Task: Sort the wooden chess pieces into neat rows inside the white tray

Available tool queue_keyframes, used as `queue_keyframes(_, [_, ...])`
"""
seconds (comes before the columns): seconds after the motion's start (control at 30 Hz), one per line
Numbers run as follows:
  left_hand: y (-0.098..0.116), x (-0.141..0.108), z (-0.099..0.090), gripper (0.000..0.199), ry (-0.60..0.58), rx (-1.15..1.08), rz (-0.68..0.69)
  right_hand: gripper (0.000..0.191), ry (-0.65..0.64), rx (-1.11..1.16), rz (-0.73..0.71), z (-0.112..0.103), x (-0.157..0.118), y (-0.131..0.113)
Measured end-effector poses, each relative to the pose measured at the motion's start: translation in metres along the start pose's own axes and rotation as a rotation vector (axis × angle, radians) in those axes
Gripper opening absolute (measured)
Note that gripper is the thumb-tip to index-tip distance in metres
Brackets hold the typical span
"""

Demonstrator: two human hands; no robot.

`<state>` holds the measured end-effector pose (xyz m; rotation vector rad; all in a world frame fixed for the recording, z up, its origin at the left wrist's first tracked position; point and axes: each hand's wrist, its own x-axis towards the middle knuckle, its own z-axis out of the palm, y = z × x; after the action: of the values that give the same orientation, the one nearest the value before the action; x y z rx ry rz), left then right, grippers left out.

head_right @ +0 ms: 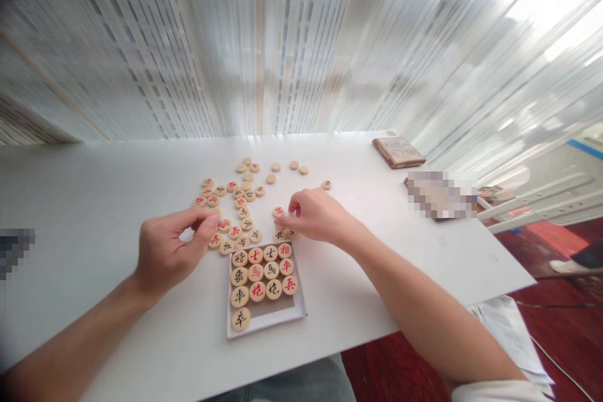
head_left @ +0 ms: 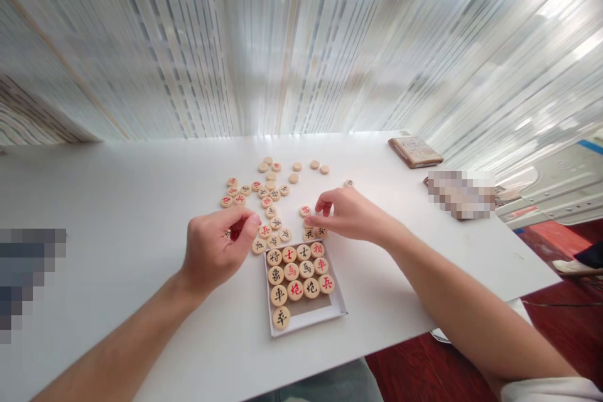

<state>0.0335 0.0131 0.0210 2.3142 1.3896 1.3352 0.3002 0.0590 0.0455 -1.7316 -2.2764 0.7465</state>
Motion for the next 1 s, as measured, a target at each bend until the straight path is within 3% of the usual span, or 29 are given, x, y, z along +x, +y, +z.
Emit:
queue_keyframes(0.2, [-0.010,-0.018,0.005,0.029,0.002,-0.045,0.005,0.023,0.017,0.076,0.011,0.023,0.006,0.002])
queue_keyframes(0.4, [-0.010,-0.017,0.007,0.028,-0.026,-0.147,-0.026,0.021,0.078,0.236,-0.017,0.020,0.012,0.003])
queue_keyframes(0.47, [-0.009,-0.017,0.007,0.028,-0.030,-0.195,-0.053,0.030,0.077,0.325,-0.050,0.019,0.011,-0.004])
queue_keyframes(0.6, [-0.005,-0.019,0.010,0.016,-0.025,-0.301,-0.137,0.050,-0.014,0.895,-0.060,0.027,0.008,-0.028])
queue_keyframes(0.7, [-0.001,-0.021,0.013,0.030,-0.014,-0.445,-0.215,0.044,-0.137,1.217,-0.032,0.040,0.001,-0.043])
queue_keyframes(0.83, [0.001,-0.025,0.015,0.022,0.010,-0.480,-0.173,0.032,-0.121,1.290,-0.016,0.053,-0.011,-0.047])
queue_keyframes(1.0, [0.002,-0.026,0.015,0.017,-0.020,-0.441,-0.072,0.034,-0.109,1.264,0.002,0.055,-0.023,-0.040])
